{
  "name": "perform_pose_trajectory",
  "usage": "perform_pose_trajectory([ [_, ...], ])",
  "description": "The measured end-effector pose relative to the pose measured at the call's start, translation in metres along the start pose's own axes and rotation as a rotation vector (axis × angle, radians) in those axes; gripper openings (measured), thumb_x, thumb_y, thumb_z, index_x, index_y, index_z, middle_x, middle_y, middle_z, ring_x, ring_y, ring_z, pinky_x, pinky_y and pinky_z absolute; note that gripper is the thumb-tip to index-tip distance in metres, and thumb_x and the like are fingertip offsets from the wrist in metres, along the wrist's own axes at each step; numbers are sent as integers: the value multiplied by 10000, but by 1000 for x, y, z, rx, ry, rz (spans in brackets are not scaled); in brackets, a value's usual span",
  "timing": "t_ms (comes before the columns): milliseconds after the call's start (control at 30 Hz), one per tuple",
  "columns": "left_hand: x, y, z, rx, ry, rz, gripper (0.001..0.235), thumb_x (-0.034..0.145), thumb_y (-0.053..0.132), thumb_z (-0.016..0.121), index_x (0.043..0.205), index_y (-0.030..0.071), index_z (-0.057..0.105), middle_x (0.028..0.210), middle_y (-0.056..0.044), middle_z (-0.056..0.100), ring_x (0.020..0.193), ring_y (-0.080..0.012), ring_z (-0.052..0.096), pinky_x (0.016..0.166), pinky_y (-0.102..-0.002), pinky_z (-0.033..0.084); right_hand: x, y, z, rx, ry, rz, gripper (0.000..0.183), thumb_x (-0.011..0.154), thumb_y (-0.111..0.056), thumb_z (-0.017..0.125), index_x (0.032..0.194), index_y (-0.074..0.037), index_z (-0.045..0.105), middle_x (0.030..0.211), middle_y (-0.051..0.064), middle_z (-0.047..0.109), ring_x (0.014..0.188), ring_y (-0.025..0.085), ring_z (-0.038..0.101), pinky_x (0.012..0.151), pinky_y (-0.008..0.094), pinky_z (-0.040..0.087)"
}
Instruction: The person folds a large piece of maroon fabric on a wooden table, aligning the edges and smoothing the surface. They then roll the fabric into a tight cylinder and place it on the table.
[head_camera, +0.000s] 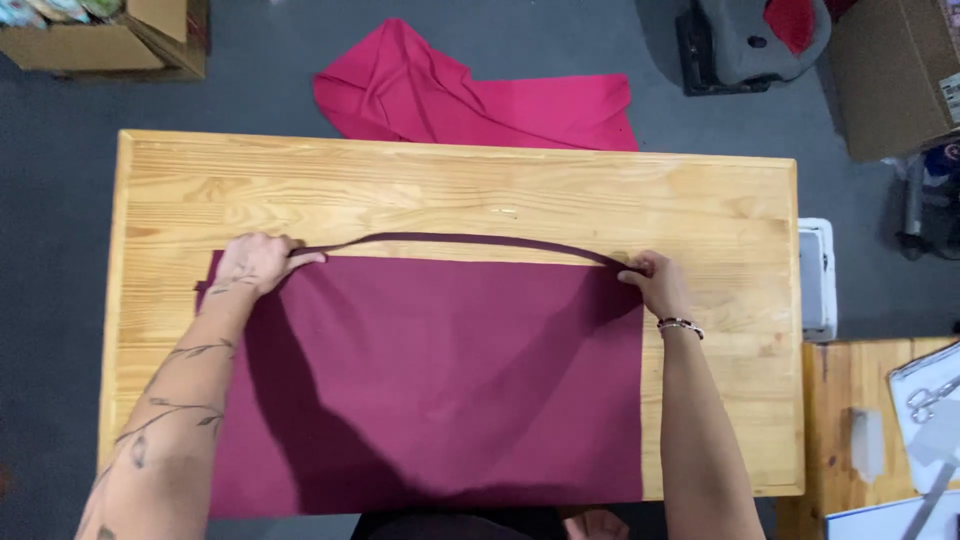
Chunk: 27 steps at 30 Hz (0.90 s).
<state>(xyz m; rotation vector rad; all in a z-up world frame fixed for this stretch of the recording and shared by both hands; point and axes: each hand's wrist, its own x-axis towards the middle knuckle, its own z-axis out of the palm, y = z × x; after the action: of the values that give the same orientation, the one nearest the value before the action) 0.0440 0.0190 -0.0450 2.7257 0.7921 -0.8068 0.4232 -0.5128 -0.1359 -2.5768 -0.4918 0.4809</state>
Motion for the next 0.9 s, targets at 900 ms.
perform_pose_trajectory([
  [900,26,-77,43,-699,-165,-188,244,894,234,831,964,8,891,865,-125,841,825,-171,662,810,-276,438,12,10,-25,180,-12,-283,479,621,-296,1005,961,-163,694,819,-24,615,749,125,570,733,276,464],
])
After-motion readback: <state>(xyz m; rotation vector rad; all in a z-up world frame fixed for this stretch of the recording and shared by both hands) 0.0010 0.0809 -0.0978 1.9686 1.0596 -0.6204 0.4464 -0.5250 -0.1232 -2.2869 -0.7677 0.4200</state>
